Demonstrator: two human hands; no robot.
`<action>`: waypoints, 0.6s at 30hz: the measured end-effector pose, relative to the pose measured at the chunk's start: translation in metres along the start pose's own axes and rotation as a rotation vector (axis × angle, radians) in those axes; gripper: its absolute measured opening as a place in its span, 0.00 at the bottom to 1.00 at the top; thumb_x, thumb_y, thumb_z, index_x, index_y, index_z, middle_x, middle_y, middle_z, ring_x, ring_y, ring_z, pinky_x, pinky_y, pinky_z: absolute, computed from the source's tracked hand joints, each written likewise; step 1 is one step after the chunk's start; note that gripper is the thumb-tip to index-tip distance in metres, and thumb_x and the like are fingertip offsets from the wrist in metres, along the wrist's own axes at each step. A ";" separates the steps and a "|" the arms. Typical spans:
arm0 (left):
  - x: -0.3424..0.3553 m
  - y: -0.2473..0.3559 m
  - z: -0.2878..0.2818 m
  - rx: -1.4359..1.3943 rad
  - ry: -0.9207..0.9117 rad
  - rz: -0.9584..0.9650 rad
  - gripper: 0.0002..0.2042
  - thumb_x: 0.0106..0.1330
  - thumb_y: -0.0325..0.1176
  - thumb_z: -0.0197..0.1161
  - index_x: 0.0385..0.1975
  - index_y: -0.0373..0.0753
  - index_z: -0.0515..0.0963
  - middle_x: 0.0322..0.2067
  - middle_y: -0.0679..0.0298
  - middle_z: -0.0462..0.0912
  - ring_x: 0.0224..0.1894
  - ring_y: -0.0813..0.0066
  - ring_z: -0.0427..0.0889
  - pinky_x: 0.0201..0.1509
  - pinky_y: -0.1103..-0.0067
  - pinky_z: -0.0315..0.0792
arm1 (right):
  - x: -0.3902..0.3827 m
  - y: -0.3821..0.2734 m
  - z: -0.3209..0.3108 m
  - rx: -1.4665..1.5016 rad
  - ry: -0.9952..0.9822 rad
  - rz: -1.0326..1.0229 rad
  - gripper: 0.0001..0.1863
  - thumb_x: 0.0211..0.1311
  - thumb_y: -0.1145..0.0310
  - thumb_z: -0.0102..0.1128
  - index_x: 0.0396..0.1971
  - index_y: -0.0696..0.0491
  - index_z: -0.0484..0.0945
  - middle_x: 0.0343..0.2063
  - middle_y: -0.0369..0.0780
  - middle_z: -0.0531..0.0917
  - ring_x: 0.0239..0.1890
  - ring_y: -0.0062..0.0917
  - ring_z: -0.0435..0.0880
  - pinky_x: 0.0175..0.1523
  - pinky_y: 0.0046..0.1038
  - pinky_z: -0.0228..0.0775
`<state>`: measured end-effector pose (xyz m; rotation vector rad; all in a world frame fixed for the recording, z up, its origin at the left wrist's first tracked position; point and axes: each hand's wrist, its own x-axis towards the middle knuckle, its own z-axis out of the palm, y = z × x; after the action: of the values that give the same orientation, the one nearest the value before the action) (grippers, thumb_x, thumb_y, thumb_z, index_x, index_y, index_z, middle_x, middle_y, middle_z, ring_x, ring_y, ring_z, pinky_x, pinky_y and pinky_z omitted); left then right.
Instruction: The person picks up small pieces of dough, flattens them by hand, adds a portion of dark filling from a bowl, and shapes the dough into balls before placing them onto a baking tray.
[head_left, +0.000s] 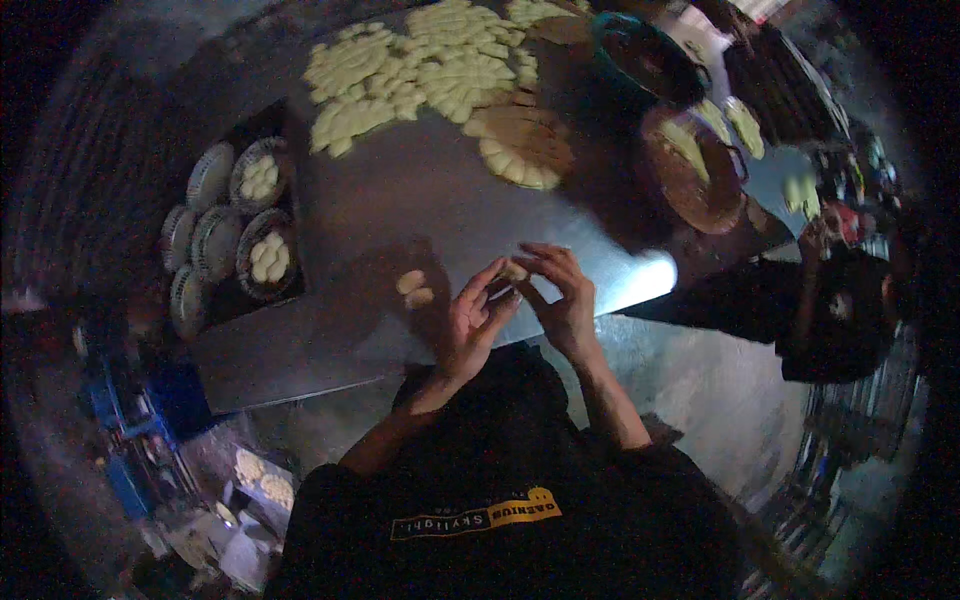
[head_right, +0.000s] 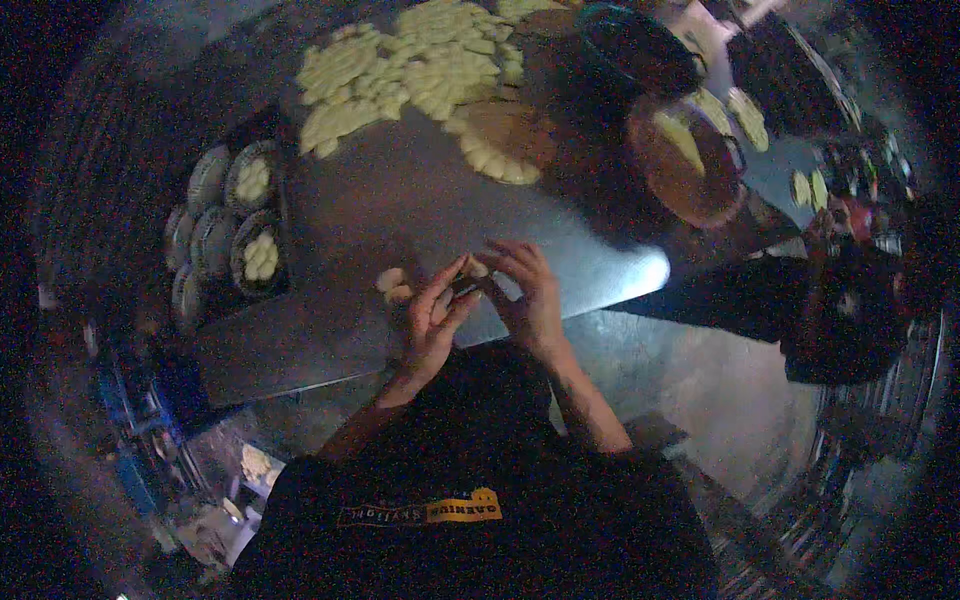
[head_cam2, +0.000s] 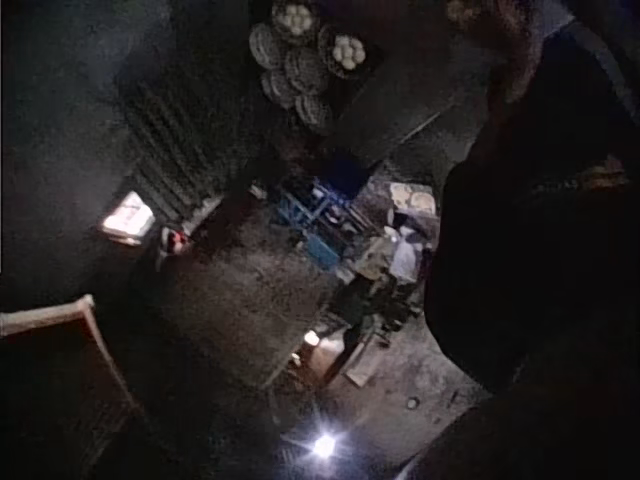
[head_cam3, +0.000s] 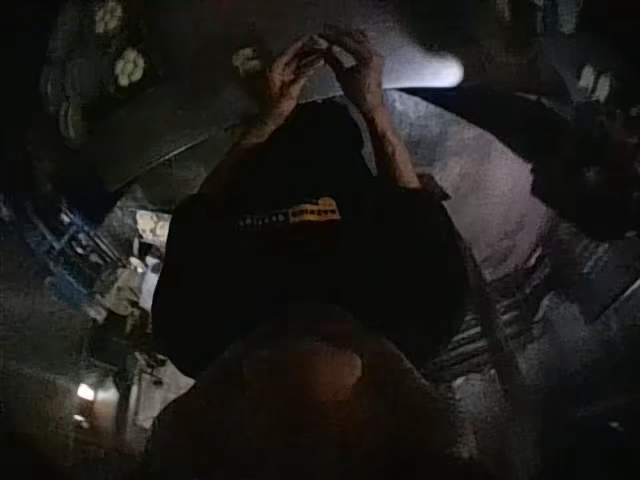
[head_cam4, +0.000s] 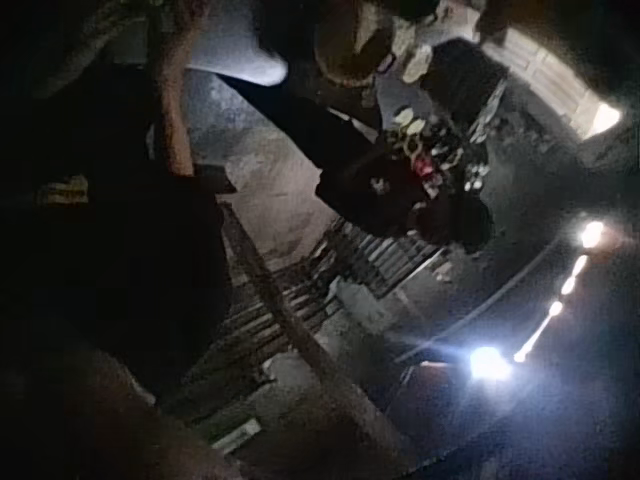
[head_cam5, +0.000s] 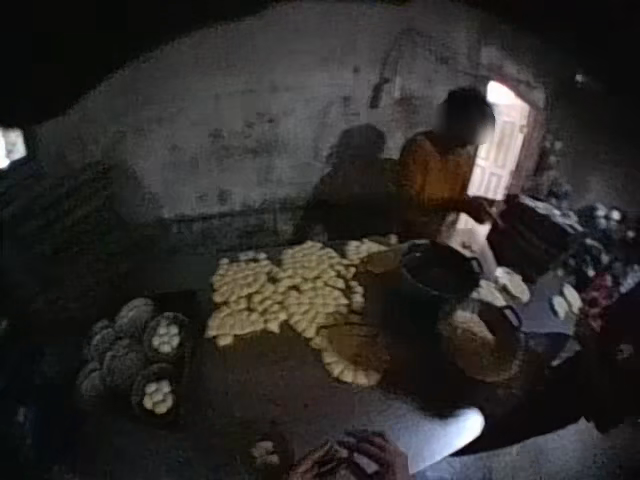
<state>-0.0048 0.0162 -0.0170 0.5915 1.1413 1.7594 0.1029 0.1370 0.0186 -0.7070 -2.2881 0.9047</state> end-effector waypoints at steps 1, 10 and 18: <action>0.007 -0.002 0.014 0.014 -0.074 0.008 0.25 0.68 0.24 0.60 0.65 0.32 0.63 0.63 0.58 0.67 0.65 0.67 0.68 0.66 0.73 0.66 | -0.006 0.007 -0.015 0.135 0.043 0.128 0.15 0.55 0.79 0.68 0.44 0.57 0.81 0.47 0.40 0.84 0.47 0.24 0.82 0.50 0.27 0.77; 0.061 0.021 0.093 0.996 -0.532 0.944 0.24 0.62 0.57 0.59 0.47 0.45 0.80 0.55 0.57 0.79 0.62 0.54 0.74 0.70 0.58 0.57 | -0.073 0.052 -0.071 1.114 0.006 0.474 0.10 0.60 0.75 0.66 0.40 0.59 0.80 0.37 0.35 0.84 0.39 0.18 0.81 0.49 0.22 0.73; 0.064 -0.013 0.114 0.508 -0.476 0.826 0.32 0.61 0.62 0.58 0.51 0.38 0.75 0.57 0.52 0.77 0.67 0.52 0.67 0.70 0.57 0.57 | -0.018 0.043 -0.110 1.240 -0.545 0.364 0.11 0.65 0.68 0.63 0.40 0.59 0.83 0.35 0.36 0.87 0.40 0.18 0.82 0.49 0.23 0.72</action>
<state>0.0600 0.1249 0.0181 1.8918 1.0598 1.7949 0.2004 0.1997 0.0477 -0.2868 -1.4457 2.5489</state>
